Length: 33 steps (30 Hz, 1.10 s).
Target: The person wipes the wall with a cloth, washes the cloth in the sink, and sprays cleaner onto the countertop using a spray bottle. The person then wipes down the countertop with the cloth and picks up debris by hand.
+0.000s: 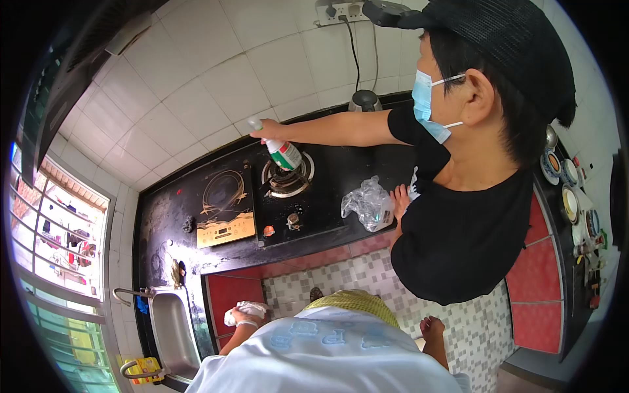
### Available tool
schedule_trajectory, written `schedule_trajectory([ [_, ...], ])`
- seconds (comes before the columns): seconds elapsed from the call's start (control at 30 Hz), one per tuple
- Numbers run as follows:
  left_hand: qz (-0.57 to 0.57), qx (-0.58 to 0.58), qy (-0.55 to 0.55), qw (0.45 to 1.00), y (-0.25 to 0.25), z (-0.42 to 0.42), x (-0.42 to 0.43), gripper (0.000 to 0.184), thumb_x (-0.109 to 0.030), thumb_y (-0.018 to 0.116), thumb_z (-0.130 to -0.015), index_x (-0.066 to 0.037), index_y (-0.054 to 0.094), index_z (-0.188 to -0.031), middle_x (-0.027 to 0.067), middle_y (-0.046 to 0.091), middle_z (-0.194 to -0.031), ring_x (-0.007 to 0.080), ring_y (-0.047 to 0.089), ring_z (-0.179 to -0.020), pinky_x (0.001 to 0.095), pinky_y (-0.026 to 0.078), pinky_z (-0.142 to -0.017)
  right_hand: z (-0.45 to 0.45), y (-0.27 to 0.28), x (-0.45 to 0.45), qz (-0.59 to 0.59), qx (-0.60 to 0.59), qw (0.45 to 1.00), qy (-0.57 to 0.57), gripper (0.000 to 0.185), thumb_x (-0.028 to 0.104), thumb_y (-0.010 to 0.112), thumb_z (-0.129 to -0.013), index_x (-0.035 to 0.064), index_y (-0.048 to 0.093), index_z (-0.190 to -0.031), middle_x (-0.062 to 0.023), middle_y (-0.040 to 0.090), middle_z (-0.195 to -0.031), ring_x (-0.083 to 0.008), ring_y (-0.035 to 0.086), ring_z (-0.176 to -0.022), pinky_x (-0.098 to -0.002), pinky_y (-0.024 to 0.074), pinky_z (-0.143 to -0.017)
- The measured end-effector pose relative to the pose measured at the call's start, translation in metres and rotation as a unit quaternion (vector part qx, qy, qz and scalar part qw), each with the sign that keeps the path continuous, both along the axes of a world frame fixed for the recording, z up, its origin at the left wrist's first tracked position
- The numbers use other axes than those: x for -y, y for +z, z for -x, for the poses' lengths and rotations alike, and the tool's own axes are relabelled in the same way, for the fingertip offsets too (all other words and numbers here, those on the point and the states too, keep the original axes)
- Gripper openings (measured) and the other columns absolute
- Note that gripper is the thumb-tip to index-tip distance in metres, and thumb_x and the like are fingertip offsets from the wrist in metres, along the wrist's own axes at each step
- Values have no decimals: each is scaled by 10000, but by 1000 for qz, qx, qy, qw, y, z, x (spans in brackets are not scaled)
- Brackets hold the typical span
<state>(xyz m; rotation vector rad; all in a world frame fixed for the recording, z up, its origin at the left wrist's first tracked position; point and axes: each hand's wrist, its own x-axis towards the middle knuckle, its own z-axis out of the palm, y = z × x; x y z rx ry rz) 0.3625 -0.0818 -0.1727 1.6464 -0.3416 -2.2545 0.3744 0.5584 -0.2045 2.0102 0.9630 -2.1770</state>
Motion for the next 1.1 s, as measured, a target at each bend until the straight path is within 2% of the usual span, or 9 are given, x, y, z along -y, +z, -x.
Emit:
schedule_trajectory([
  [0.2, -7, -24, 7, 1000, 1, 7, -3, 528, -390, 529, -622, -122, 567, -1076, 95, 589, -1102, 310, 545, -989, 445, 431, -883, -6, -10, -3, 8, -6, 1000, -2, 213, 91, 482, -850, -20, 472, -1031, -144, 529, -826, -252, 530, -645, -307, 496, -490],
  [0.57, 24, -1, -2, 1000, 11, -3, -8, 402, -370, 505, -667, -131, 584, -980, 87, 607, -1021, 314, 568, -920, 454, 468, -815, 8, -8, -11, -11, 15, 1000, 13, 193, 89, 522, -845, -32, 494, -992, -141, 546, -782, -249, 544, -585, -296, 500, -446],
  [0.67, 51, 15, -8, 999, 25, 1, -16, 370, -364, 499, -679, -133, 589, -954, 85, 612, -998, 315, 575, -901, 456, 478, -796, 12, -20, -14, -46, 16, 998, 29, 171, 80, 518, -845, -32, 501, -973, -139, 547, -751, -252, 546, -579, -296, 498, -442],
  [0.7, 65, 23, -28, 997, 37, 6, -23, 384, -337, 480, -669, -101, 591, -951, 114, 613, -1001, 334, 573, -904, 461, 471, -812, 14, -18, -13, -45, 16, 998, 30, 171, 80, 518, -845, -32, 501, -973, -139, 547, -751, -252, 546, -579, -296, 498, -442],
  [0.77, 89, -103, -80, 988, 45, 9, -29, 440, -306, 468, -644, -55, 576, -988, 150, 606, -1017, 350, 570, -930, 467, 459, -840, 22, -8, -9, -6, 26, 999, 28, 173, 69, 509, -843, -35, 490, -981, -141, 542, -729, -246, 538, -554, -303, 489, -428],
  [0.8, 88, -125, -74, 986, 58, 15, -37, 486, -280, 465, -618, -25, 561, -1020, 176, 599, -1030, 359, 565, -955, 474, 446, -862, 21, -5, -6, -6, 26, 999, 32, 173, 69, 509, -843, -35, 490, -981, -141, 542, -729, -246, 538, -554, -303, 489, -428],
  [0.93, 96, -105, -66, 988, 54, 21, -34, 483, -263, 465, -616, -33, 551, -1032, 168, 599, -1031, 365, 558, -966, 474, 444, -863, 23, -8, -3, -18, 12, 999, 30, 191, 58, 499, -845, -39, 471, -1007, -147, 538, -719, -248, 530, -540, -308, 477, -415],
  [1.03, 98, -117, -102, 983, 57, 23, -36, 453, -277, 474, -634, -65, 544, -1029, 147, 589, -1032, 357, 550, -960, 489, 439, -859, 23, -11, -2, -16, 1, 999, 34, 190, 51, 498, -844, -35, 476, -1013, -147, 542, -731, -254, 528, -546, -306, 484, -435],
  [1.1, 102, -62, -46, 992, 61, 24, -41, 415, -299, 484, -654, -103, 539, -1016, 121, 576, -1021, 346, 541, -950, 509, 433, -852, 24, -10, 1, -22, 28, 999, 29, 176, 48, 499, -842, -28, 488, -1001, -142, 544, -729, -250, 532, -555, -307, 490, -448],
])
